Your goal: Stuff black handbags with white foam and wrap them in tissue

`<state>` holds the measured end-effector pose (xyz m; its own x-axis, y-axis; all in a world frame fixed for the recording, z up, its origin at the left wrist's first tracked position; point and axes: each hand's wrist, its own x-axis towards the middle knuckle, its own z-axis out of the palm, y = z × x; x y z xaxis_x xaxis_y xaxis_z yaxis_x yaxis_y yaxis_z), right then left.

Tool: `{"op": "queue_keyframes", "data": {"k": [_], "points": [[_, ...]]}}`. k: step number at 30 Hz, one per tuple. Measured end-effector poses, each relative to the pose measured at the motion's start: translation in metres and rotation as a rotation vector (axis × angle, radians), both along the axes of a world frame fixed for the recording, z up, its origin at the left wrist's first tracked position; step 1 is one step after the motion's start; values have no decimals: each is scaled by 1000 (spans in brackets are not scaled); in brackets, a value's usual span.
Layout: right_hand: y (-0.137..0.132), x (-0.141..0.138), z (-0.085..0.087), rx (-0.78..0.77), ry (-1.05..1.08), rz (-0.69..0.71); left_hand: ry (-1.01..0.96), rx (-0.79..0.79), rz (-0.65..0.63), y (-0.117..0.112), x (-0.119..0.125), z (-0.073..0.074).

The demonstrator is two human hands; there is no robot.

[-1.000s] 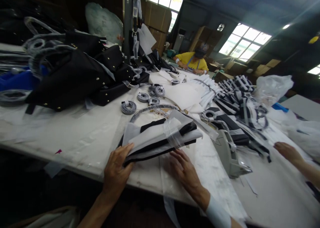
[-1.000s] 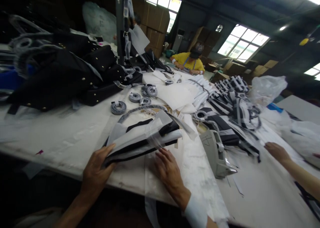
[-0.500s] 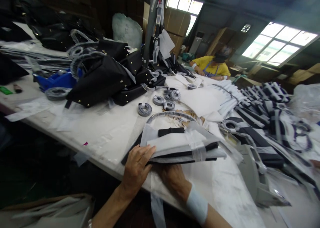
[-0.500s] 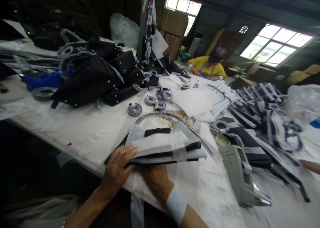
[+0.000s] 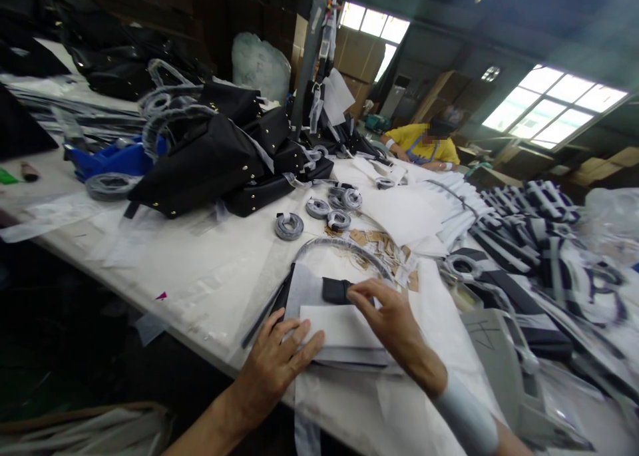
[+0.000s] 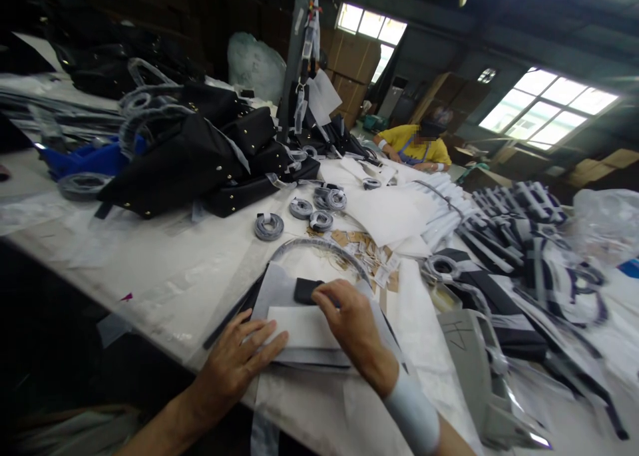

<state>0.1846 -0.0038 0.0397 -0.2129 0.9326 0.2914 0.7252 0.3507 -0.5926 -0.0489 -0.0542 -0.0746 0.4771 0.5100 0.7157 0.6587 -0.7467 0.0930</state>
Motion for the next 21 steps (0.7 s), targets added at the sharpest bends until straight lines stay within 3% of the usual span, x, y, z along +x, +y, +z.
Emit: {"op": "queue_keyframes", "data": {"k": [4,7,9,13,17,21], "points": [[83,-22,-17,-517,-75,-102,-43,57,-7,2,0,-1],[123,-38,-40,-675,-32,-154,-48,66,-8,3,-2,-1],[135,-47,-53,-729,49,-176,-39,65,-9,4,-7,0],[129,-54,-58,-722,255,-170,-39,39,-5,5,-15,0],[97,-50,-48,-636,416,-69,-64,4,-6,5,-15,-4],[58,-50,-48,-403,323,22,-103,12,-8,6,-10,-7]]}}
